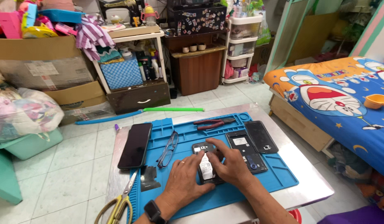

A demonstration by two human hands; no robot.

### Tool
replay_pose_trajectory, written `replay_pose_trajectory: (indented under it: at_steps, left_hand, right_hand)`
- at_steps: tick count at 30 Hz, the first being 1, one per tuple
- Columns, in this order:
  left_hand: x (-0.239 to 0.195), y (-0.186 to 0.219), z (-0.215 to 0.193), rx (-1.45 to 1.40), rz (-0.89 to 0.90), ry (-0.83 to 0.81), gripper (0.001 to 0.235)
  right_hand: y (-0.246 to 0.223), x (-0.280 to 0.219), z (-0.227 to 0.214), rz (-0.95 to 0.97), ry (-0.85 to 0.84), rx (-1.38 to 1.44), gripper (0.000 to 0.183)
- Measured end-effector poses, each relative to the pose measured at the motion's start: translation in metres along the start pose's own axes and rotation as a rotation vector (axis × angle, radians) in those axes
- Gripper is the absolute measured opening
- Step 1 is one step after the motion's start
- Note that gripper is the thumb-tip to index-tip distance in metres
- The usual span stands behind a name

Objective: The person uses a metal prying tool to carefully pry open the back cover of a disassembled smartphone. They work around the edges of the device to release the clips holding the cover in place.

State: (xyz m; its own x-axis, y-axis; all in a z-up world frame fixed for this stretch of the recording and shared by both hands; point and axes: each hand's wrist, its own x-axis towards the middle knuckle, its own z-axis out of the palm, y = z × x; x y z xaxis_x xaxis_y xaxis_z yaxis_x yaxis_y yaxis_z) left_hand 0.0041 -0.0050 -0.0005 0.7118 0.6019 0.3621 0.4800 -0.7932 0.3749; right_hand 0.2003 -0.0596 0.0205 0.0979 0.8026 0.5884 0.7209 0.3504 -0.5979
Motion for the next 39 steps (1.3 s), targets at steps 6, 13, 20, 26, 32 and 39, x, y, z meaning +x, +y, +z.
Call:
replay_pose_trajectory:
  at_steps: [6,13,20,26,32,39]
  left_hand:
    - [0.002,-0.002,-0.001,-0.036,-0.015,-0.160,0.107]
    - [0.000,-0.005,0.005,-0.044,0.002,-0.172,0.101]
    - [0.001,-0.006,0.001,-0.049,0.064,-0.134,0.098]
    - [0.001,-0.013,0.007,-0.017,0.108,-0.052,0.099]
    - [-0.001,-0.011,0.010,0.024,0.121,0.024,0.101]
    - [-0.002,0.013,-0.014,0.101,-0.079,-0.180,0.113]
  right_hand:
    - [0.004,0.002,-0.012,0.077,-0.026,0.030,0.038]
    - [-0.002,0.004,-0.014,0.153,-0.053,0.028,0.040]
    - [0.002,0.003,-0.013,0.079,-0.037,-0.003,0.038]
    - [0.001,0.003,-0.011,0.084,-0.022,0.035,0.041]
    - [0.013,0.000,-0.005,0.085,0.017,0.116,0.045]
    - [0.013,-0.004,0.000,0.098,0.066,0.198,0.045]
